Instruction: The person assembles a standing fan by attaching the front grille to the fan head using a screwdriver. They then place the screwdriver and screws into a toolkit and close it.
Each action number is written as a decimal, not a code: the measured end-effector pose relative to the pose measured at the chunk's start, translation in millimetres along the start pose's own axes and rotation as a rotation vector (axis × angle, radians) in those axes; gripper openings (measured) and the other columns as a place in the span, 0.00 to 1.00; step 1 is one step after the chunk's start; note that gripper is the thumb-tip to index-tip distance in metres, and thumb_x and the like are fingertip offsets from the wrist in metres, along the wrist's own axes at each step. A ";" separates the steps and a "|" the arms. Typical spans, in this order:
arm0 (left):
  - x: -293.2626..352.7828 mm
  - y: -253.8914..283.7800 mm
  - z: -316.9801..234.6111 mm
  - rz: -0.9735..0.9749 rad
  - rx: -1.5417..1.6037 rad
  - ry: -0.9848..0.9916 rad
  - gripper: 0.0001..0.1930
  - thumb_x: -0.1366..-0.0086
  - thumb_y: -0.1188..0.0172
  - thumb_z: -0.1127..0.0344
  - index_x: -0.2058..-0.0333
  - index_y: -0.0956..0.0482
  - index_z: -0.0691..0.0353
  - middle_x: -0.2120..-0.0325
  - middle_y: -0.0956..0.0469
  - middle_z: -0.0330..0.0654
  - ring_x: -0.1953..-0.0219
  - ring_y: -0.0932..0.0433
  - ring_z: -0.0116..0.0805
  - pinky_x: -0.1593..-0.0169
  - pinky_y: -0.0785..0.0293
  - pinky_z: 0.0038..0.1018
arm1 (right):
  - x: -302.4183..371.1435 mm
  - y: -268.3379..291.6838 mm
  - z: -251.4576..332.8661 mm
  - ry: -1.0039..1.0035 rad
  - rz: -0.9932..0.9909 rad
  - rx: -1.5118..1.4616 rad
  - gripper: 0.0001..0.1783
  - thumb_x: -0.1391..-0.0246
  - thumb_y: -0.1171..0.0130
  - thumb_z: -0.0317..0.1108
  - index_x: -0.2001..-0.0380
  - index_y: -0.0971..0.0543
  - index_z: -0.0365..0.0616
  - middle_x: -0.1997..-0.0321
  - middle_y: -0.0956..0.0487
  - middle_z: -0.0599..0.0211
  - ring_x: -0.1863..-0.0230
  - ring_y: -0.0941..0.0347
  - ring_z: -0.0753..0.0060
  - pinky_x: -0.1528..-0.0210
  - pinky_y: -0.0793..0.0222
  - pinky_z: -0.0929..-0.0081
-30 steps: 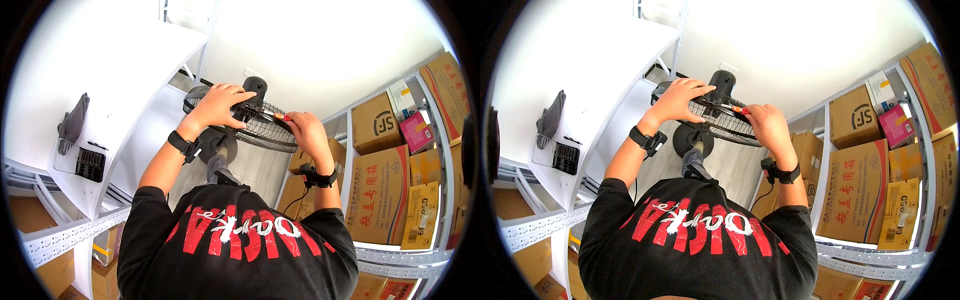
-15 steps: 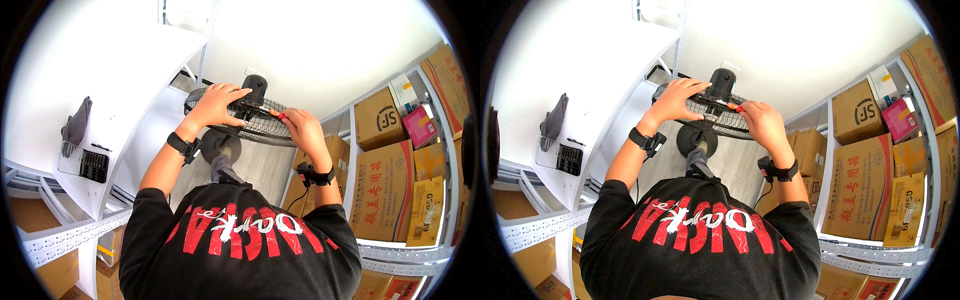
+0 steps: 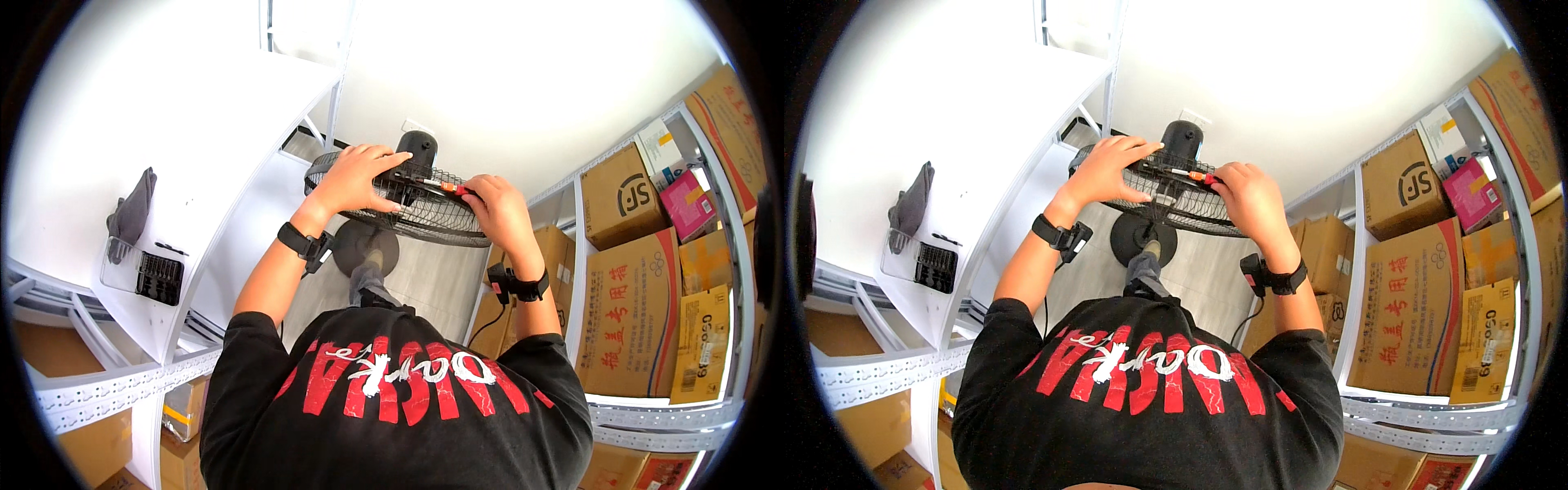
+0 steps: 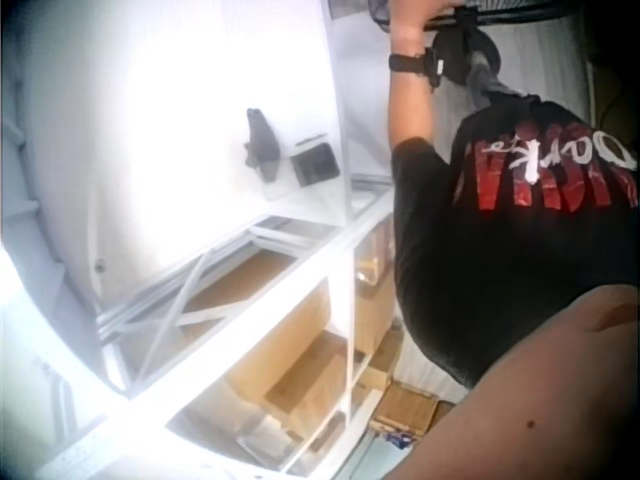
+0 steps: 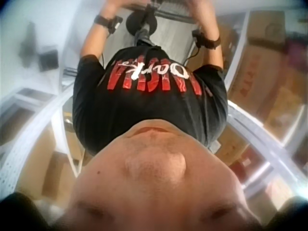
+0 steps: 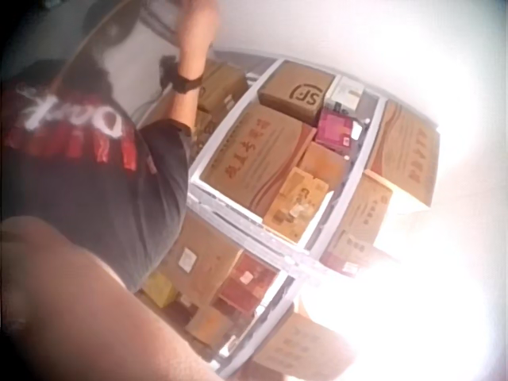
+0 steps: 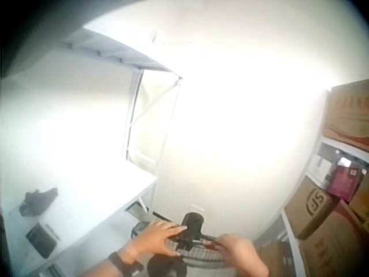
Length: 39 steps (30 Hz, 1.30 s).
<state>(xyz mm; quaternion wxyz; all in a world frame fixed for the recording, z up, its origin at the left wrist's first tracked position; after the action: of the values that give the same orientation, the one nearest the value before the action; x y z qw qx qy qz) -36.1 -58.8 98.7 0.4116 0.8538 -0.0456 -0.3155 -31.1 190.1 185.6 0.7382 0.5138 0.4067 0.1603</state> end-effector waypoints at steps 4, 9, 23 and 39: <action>-0.8 -0.4 1.0 -0.020 0.025 0.022 0.43 0.55 0.23 0.45 0.37 0.25 0.46 0.47 0.23 0.44 0.42 0.28 0.48 0.37 0.37 0.43 | 6.6 -0.6 3.1 -0.082 -0.008 -0.068 0.12 0.51 0.31 0.25 0.62 0.21 0.42 0.63 0.23 0.59 0.62 0.24 0.48 0.63 0.27 0.58; -2.1 -1.2 -1.2 -0.036 0.000 -0.029 0.44 0.55 0.23 0.45 0.37 0.26 0.46 0.48 0.23 0.44 0.43 0.27 0.49 0.38 0.36 0.43 | 7.5 -3.6 -4.4 -0.061 -0.053 -0.088 0.09 0.50 0.32 0.26 0.65 0.19 0.41 0.67 0.23 0.58 0.66 0.24 0.48 0.65 0.28 0.59; 5.5 -5.0 1.0 -0.024 -0.021 -0.014 0.46 0.55 0.24 0.42 0.35 0.27 0.43 0.48 0.23 0.42 0.42 0.28 0.45 0.39 0.39 0.43 | 5.6 -5.0 10.8 -0.031 0.042 0.112 0.09 0.42 0.35 0.31 0.62 0.22 0.39 0.65 0.23 0.57 0.62 0.28 0.50 0.58 0.31 0.58; 1.5 -12.5 -0.2 0.015 -0.065 -0.011 0.46 0.55 0.24 0.39 0.35 0.28 0.43 0.48 0.24 0.42 0.43 0.28 0.45 0.41 0.37 0.43 | 18.0 -1.7 -14.1 0.086 -0.031 0.103 0.13 0.46 0.33 0.24 0.56 0.19 0.38 0.62 0.19 0.53 0.62 0.22 0.50 0.59 0.25 0.65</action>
<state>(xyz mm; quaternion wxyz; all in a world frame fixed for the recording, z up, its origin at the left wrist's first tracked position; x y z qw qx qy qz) -37.0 -50.9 88.9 0.4415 0.8378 -0.0441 -0.3181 -31.1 210.1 174.3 0.6950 0.5375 0.4536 0.1495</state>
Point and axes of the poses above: each hand's wrist, its own x-axis away from the middle knuckle, its own y-axis out of the back of the hand, z = x × y, the point moved 4 cm from there along -x, towards the middle knuckle
